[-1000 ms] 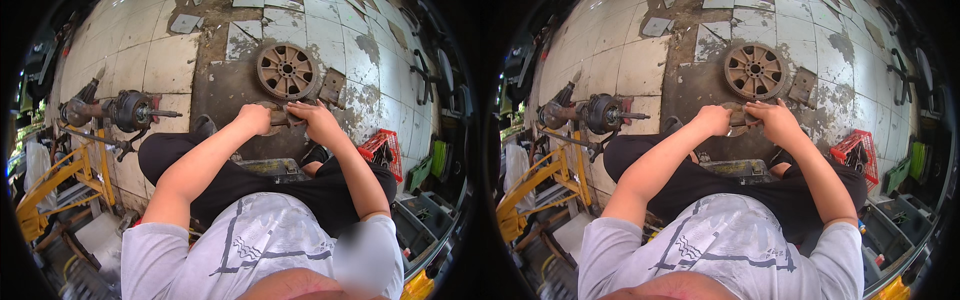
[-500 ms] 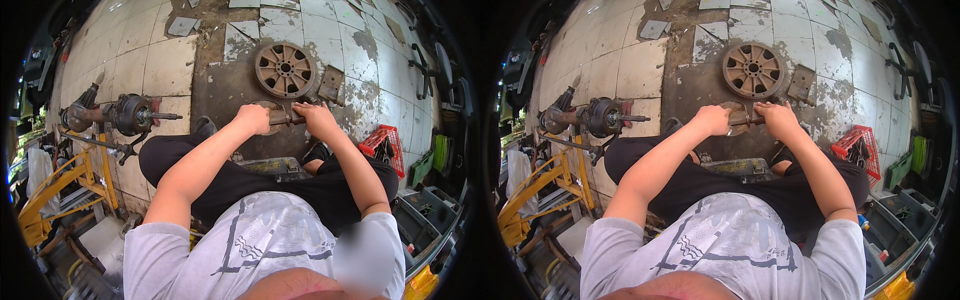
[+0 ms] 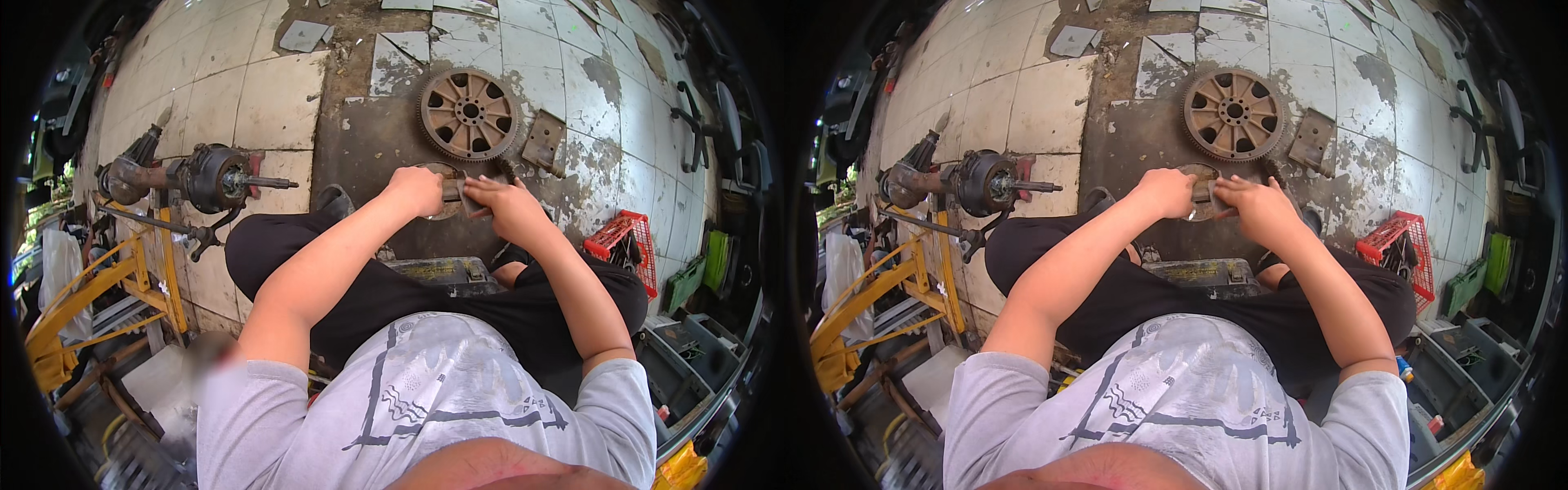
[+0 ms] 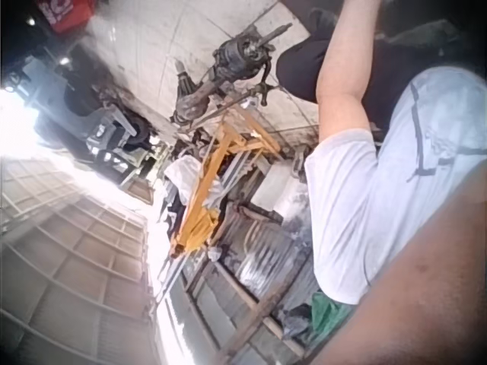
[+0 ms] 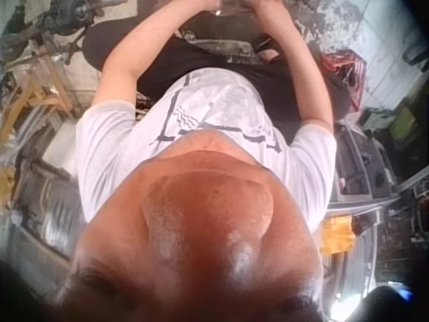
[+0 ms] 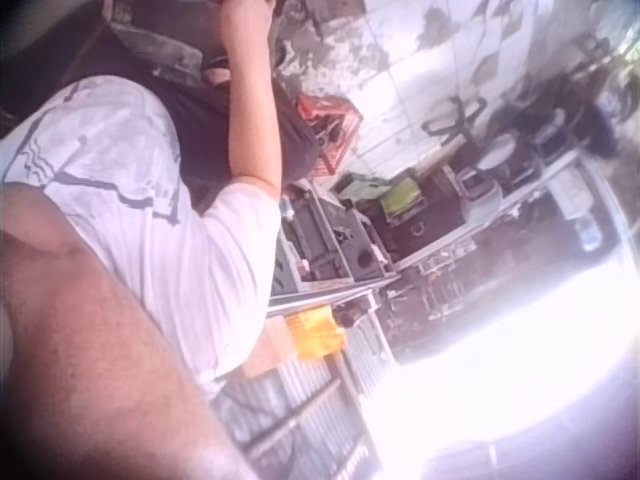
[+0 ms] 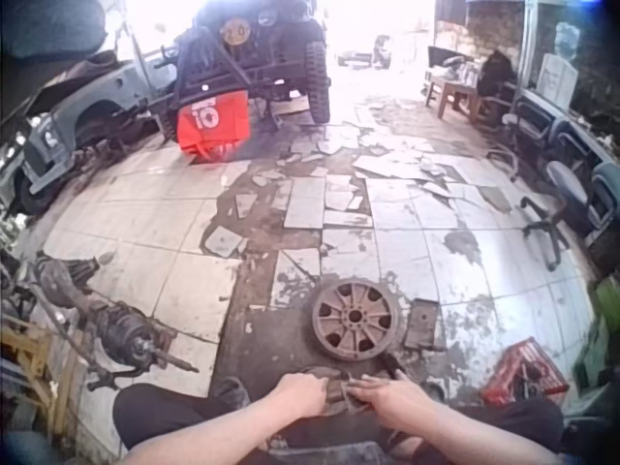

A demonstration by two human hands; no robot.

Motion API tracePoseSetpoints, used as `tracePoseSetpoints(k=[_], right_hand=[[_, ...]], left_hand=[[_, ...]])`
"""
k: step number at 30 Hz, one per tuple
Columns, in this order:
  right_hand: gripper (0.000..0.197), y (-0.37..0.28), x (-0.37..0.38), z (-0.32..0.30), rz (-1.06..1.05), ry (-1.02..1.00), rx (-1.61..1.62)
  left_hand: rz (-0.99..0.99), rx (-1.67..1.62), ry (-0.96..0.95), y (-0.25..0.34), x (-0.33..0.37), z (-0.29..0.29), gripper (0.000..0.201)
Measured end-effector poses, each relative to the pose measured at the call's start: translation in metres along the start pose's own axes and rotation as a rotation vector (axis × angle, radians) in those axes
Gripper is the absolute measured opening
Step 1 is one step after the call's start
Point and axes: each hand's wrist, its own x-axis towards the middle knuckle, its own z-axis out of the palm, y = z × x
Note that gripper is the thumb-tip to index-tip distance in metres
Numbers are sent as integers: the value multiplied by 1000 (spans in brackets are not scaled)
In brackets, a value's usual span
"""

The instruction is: The person sits on the floor and scrubs a small metal mechanical part with a wire brush, repeatedly rotating it to clean different surfaces. The person also handles a larger gear-like part nearby.

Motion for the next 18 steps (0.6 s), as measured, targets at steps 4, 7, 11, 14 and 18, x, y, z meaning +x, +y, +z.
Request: tracePoseSetpoints(k=[4,7,11,14,18], right_hand=[[73,19,19,-9,72,32,-82],[71,-2,1,-14,-89,115,-85],[72,29,19,9,134,-14,-198],[70,9,15,-13,-13,84,-111],[72,22,12,12,96,16,-137]], left_hand=[[-5,-2,-20,-1,1,3,56],[4,4,-17,0,1,-1,56],[-6,-15,-11,-1,1,1,55],[-15,23,-38,-1,-1,2,55],[3,-3,-14,2,-2,-2,56]])
